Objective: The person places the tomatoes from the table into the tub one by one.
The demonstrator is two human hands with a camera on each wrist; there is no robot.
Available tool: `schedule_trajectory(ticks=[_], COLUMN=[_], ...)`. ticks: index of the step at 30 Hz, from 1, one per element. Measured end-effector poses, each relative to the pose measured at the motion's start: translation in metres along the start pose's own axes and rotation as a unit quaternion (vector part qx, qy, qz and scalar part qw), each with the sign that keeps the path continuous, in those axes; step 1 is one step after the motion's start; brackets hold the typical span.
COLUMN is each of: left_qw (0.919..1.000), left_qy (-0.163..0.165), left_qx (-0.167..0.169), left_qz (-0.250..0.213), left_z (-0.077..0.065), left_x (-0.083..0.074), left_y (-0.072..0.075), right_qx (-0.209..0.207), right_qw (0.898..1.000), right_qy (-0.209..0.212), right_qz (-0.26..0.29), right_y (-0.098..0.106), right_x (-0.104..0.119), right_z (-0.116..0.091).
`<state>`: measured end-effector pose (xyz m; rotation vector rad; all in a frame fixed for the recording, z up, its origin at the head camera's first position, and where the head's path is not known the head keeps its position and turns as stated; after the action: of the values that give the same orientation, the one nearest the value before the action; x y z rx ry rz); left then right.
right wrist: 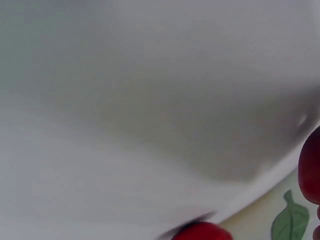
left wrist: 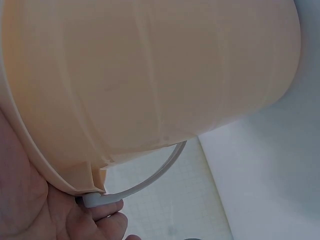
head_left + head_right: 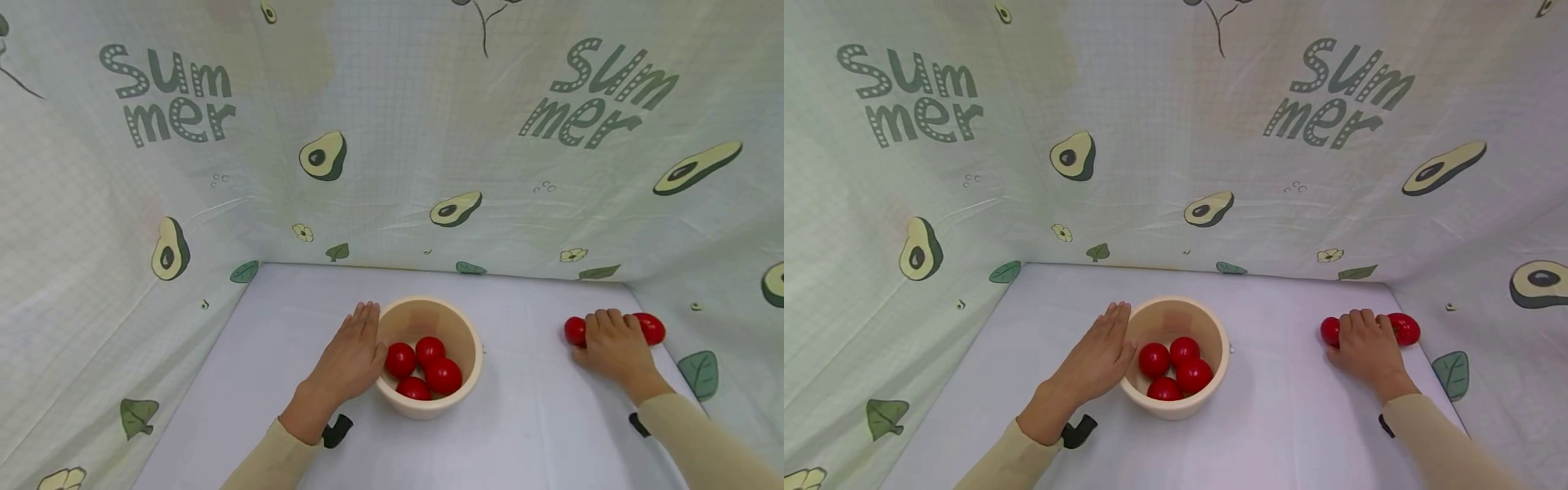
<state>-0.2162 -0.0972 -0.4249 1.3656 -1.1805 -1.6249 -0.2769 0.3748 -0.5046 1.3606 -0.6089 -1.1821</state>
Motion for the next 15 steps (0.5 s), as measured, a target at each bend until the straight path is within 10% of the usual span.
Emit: schedule_trajectory(ticks=[8,15], left_qw=[0.9999,0.9996], left_qy=[-0.001,-0.006], left_qx=[0.003,0.006], left_qz=[0.015,0.027], left_z=[-0.001,-0.002], left_x=[0.0,0.001], left_y=[0.0,0.0], right_qx=[-0.114,-0.244], right_qw=[0.993,0.965], right_qy=[0.022,0.047], right_qz=[0.023,0.087], right_y=[0.058,0.139], right_x=[0.056,0.112], right_z=[0.039,0.067])
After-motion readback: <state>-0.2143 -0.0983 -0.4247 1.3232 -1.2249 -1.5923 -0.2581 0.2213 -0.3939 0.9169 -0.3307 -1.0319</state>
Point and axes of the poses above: each hand's wrist, its own z-axis towards the middle knuckle, its own y-axis out of the back of the hand, x = y × z, the point moved 7 cm from there along z, towards the middle knuckle, and after that the axes turned 6 degrees about y, right-handed, at the moved point
